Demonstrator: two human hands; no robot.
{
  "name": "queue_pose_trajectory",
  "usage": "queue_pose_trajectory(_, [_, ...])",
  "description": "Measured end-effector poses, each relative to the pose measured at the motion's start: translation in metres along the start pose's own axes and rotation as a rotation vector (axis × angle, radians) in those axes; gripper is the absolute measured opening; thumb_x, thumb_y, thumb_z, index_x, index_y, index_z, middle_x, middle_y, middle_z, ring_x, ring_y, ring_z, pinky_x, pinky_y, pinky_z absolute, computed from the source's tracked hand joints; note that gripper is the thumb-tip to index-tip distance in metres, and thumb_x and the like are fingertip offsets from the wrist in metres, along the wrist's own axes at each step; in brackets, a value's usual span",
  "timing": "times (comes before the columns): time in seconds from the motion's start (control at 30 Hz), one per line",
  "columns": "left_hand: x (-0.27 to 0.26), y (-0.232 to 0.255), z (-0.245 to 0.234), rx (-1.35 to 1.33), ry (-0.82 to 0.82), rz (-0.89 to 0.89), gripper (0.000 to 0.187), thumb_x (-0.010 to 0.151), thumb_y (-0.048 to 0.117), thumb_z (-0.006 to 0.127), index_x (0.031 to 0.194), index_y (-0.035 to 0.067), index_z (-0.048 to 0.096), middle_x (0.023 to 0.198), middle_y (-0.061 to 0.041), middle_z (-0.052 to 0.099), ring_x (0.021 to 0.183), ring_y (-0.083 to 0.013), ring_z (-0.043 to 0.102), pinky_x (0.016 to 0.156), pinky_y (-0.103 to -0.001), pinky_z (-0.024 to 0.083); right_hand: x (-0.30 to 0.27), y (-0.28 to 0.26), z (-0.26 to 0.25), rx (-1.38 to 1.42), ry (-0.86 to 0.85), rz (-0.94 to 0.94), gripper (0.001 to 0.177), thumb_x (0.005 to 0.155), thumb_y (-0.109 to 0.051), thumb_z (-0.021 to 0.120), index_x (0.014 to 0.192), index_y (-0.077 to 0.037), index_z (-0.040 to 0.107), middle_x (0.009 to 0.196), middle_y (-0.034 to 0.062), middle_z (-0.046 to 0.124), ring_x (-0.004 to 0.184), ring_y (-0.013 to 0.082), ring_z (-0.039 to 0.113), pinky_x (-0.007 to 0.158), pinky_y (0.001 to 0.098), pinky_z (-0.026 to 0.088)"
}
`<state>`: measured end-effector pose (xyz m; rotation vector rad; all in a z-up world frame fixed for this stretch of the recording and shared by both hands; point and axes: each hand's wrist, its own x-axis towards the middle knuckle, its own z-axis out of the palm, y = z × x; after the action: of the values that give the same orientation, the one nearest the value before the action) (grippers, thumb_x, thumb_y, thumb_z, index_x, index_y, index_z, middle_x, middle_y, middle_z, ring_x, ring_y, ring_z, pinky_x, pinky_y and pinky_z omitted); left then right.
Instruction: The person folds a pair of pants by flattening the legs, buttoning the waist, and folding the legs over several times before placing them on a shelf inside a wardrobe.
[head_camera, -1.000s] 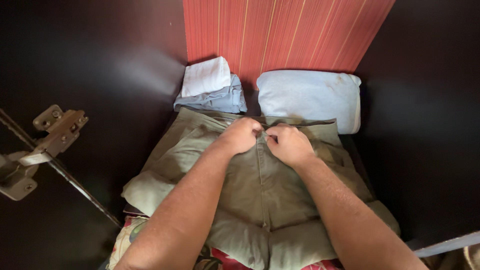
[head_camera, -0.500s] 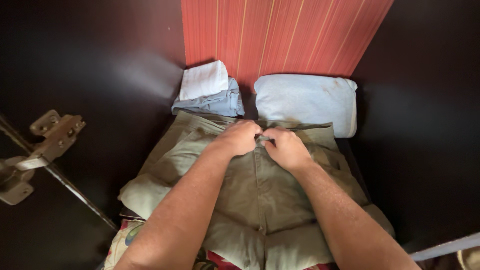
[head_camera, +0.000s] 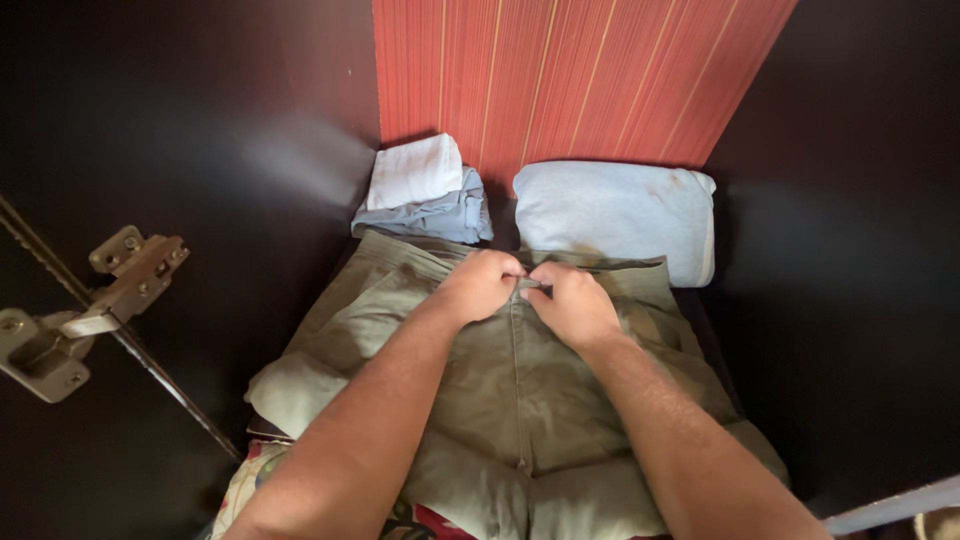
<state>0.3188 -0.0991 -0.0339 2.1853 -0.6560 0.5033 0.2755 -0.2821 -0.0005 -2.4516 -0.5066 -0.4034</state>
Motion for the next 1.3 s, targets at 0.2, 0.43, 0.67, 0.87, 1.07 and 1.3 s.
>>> queue_pose_trajectory(0.2, [-0.004,0.008,-0.008,-0.077,-0.210,-0.177,0.021,0.081,0.017,0.075,0.099,0.007,0.078,0.092,-0.017,0.076,0.086,-0.0301,0.076,0.079,-0.040,0.057,-0.001,-0.005,-0.001,-0.050,0.007,0.105,0.026,0.084,-0.032,0.077,0.100,-0.011,0.075,0.097,0.0138,0.077,0.093,0.0332,0.073,0.081,0.0444,0.056])
queue_pose_trajectory(0.43, [-0.001,-0.006,0.004,-0.224,-0.033,-0.192,0.020,0.083,0.016,0.077,0.097,0.002,0.078,0.090,-0.015,0.079,0.083,-0.0219,0.076,0.078,-0.034,0.057,-0.001,0.004,0.002,0.095,0.134,-0.120,0.022,0.087,-0.022,0.075,0.101,-0.006,0.078,0.100,0.0145,0.074,0.092,0.0337,0.070,0.081,0.0416,0.055])
queue_pose_trajectory(0.67, [0.004,-0.013,0.012,-0.400,-0.077,-0.247,0.018,0.084,0.009,0.075,0.099,0.000,0.077,0.092,-0.013,0.080,0.084,-0.0184,0.076,0.078,-0.032,0.059,0.004,0.015,0.008,0.156,0.111,-0.059,0.019,0.086,-0.017,0.075,0.099,-0.004,0.078,0.095,0.0141,0.073,0.085,0.0307,0.070,0.077,0.0383,0.055])
queue_pose_trajectory(0.87, [0.001,-0.009,0.017,-0.245,0.014,-0.206,0.015,0.086,0.008,0.073,0.098,0.000,0.075,0.093,-0.014,0.079,0.086,-0.0182,0.077,0.078,-0.033,0.059,0.008,0.023,0.010,0.179,-0.023,0.000,0.031,0.079,-0.024,0.082,0.102,-0.004,0.076,0.099,0.0130,0.074,0.081,0.0289,0.071,0.076,0.0373,0.057])
queue_pose_trajectory(1.07, [0.006,-0.015,0.020,-0.305,-0.017,-0.260,0.016,0.083,0.007,0.073,0.098,0.001,0.077,0.091,-0.013,0.079,0.085,-0.0191,0.076,0.079,-0.033,0.059,0.009,0.026,0.014,0.076,0.019,0.055,0.035,0.078,-0.027,0.084,0.103,-0.003,0.077,0.103,0.0158,0.073,0.086,0.0286,0.071,0.081,0.0379,0.056])
queue_pose_trajectory(1.3, [0.004,-0.006,0.014,-0.290,0.006,-0.289,0.018,0.085,0.008,0.073,0.101,0.003,0.078,0.092,-0.012,0.079,0.085,-0.0184,0.076,0.079,-0.031,0.058,0.015,0.057,0.023,0.254,0.024,-0.017,0.033,0.082,-0.022,0.080,0.108,-0.002,0.075,0.102,0.0148,0.074,0.085,0.0253,0.073,0.078,0.0342,0.056])
